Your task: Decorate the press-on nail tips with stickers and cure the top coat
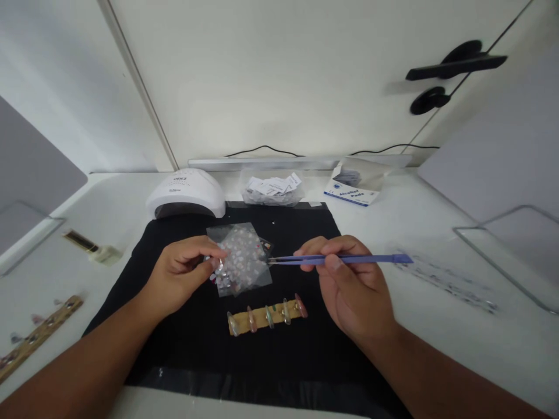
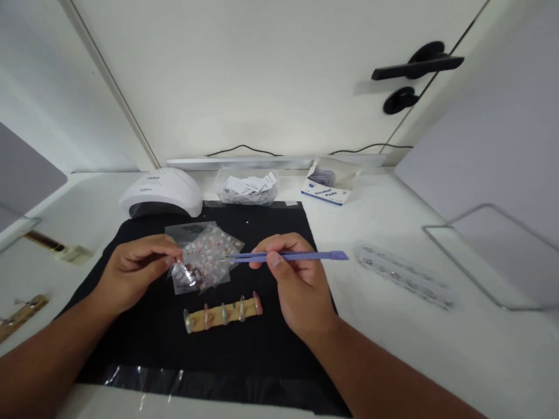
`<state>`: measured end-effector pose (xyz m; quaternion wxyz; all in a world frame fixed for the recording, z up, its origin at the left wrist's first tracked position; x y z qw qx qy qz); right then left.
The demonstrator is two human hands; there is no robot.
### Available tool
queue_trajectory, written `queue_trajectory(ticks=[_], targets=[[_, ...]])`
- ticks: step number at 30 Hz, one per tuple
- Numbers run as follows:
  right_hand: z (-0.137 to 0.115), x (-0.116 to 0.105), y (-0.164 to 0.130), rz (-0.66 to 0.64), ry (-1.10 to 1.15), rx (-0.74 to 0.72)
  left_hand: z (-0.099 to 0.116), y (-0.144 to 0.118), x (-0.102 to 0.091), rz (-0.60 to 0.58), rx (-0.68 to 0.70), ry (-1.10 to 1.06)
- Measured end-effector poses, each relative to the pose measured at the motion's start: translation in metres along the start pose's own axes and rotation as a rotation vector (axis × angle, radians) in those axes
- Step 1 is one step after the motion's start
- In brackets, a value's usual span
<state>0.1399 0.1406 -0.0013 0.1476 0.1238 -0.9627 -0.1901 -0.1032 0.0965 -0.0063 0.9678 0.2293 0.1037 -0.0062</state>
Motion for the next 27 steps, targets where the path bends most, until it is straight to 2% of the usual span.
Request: queue_trajectory(ticks=[4,8,14,18,20,27], targets=[[-0.011,0.008,-0.004,-0.122,0.021,-0.042,0.014,-0.003,0.010,-0.074,0.108,0.003],[-0.017,0.019,-0.014,-0.227,0.017,-0.070,0.024,-0.009,0.018,-0.091,0.157,0.033],[-0.028,0.022,-0.024,-0.219,-0.006,-0.243,0.034,-0.013,0.025,-0.115,0.246,0.114],[-0.035,0.024,-0.029,-0.276,-0.067,-0.360,0.035,-0.014,0.026,-0.096,0.240,0.132],[-0.037,0.027,-0.029,-0.306,-0.099,-0.395,0.033,-0.017,0.028,-0.126,0.237,0.116],[-0.034,0.032,-0.029,-0.331,-0.048,-0.374,0.020,-0.024,0.027,-0.175,0.079,-0.102]])
Point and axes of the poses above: each hand's wrist, its own y-axis towards the middle knuckle, its own x-axis out of the palm, z = x × y, the point moved 5 cm from there along y, towards the middle knuckle, and after that the axes turned 1 degree about -y, right-handed, at the moved point
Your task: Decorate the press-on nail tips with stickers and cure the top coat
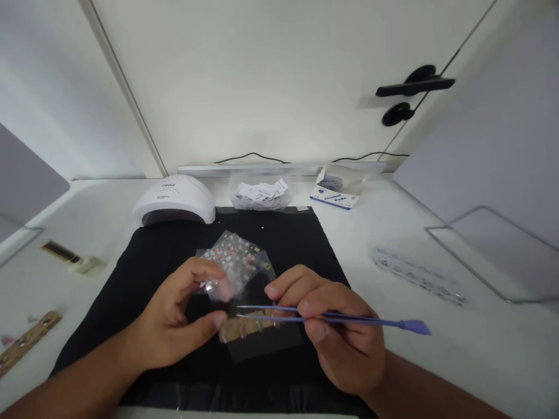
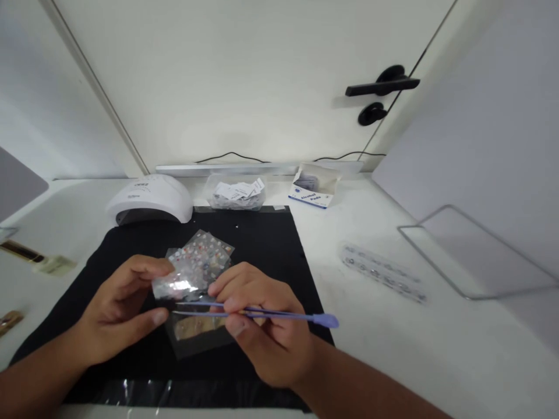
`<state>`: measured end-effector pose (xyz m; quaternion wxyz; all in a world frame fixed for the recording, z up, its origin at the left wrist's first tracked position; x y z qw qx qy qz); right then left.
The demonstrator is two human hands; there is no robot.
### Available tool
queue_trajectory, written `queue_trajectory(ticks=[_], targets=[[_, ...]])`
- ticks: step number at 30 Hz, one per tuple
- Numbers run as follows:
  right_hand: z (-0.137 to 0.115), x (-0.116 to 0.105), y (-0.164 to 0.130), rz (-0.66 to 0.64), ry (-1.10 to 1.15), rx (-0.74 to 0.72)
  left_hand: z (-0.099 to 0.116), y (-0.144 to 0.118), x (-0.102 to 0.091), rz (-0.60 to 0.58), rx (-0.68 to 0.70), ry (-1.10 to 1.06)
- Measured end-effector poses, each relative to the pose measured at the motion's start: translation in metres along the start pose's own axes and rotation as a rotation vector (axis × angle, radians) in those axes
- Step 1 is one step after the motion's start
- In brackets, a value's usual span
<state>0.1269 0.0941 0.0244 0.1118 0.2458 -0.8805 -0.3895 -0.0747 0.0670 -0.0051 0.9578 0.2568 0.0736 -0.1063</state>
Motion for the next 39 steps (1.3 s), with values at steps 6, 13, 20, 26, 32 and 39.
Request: queue_trajectory(ticks=[6,13,20,26,32,39], targets=[[0.001,0.006,-0.001,-0.074,0.060,0.031,0.006,0.003,0.000,-0.017,-0.089,-0.166],[-0.006,0.016,0.004,-0.184,0.024,0.012,0.009,0.001,0.005,-0.036,-0.184,-0.144],[-0.007,0.019,-0.001,-0.138,0.027,0.005,0.020,0.004,0.007,-0.074,-0.123,-0.050],[-0.006,0.021,-0.008,-0.044,0.074,0.008,0.021,0.004,0.009,-0.051,-0.168,-0.115],[-0.008,0.019,-0.010,-0.001,0.091,0.051,0.021,0.001,0.011,-0.023,-0.220,-0.146],[-0.006,0.018,-0.012,0.104,0.061,0.159,0.026,0.003,0.013,-0.076,-0.191,-0.054]])
Point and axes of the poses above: each hand's wrist, its own y-axis towards the middle knuckle, its own x-axis out of the palm, z = x × y, the point moved 5 cm from there along y, towards the middle knuckle, and after that the axes turned 1 degree about -y, right-handed, at the moved point
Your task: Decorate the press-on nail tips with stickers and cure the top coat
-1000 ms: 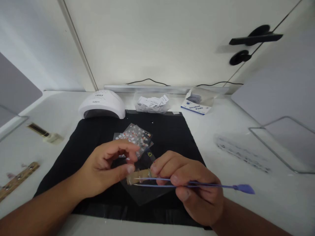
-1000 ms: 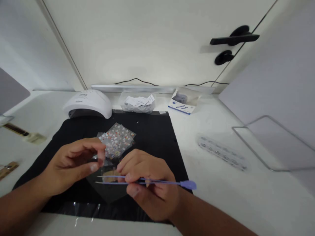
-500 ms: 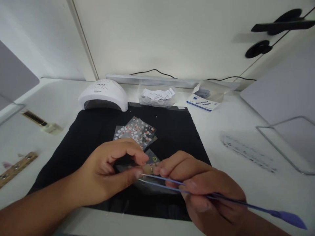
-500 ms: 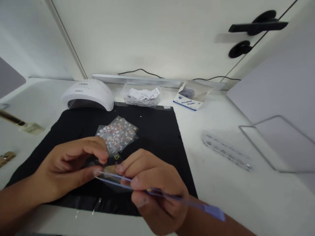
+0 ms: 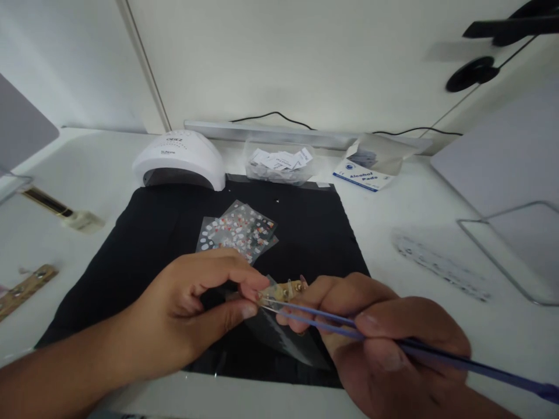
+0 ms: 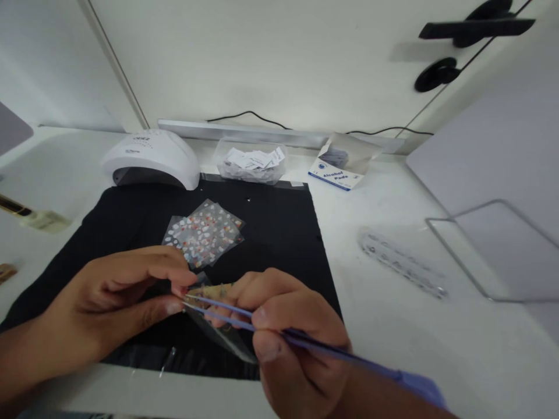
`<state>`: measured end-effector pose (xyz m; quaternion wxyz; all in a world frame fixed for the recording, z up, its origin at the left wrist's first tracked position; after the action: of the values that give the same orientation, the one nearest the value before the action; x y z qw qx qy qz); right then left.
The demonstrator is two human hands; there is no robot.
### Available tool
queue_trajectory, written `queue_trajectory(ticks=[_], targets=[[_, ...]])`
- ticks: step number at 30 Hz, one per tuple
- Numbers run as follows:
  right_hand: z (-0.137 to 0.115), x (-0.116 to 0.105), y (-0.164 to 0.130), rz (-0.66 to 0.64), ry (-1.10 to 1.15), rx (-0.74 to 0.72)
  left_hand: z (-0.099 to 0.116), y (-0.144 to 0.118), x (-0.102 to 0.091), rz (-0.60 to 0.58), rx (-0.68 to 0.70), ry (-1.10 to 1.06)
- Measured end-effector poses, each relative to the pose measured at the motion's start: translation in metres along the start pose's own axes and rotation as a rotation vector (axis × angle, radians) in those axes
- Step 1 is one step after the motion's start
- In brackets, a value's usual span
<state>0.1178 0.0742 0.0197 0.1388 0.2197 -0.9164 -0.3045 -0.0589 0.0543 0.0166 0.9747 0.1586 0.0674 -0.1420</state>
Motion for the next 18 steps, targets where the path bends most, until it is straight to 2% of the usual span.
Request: queue_trajectory(ticks=[3,7,12,18], targets=[[0.000,-0.002,0.000,0.013,0.013,0.024,-0.001,0.000,0.002,-0.029,-0.025,0.025],[0.000,-0.003,-0.002,-0.037,0.000,0.070,-0.002,0.000,0.002,-0.024,-0.046,0.008],[-0.006,-0.003,-0.007,-0.080,-0.057,0.042,-0.005,-0.002,0.004,-0.022,-0.134,-0.063],[-0.009,-0.001,-0.009,-0.077,-0.093,0.049,-0.003,0.000,0.006,-0.006,-0.132,-0.029]])
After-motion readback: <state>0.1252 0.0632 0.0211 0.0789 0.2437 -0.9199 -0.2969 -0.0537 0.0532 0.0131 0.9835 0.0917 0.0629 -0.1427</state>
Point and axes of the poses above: each hand's wrist, its own y-axis towards the middle knuckle, its own x-axis out of the palm, z = x × y, the point moved 5 cm from there along y, towards the middle knuckle, and after that the axes turned 1 degree about -y, right-handed, at the moved point
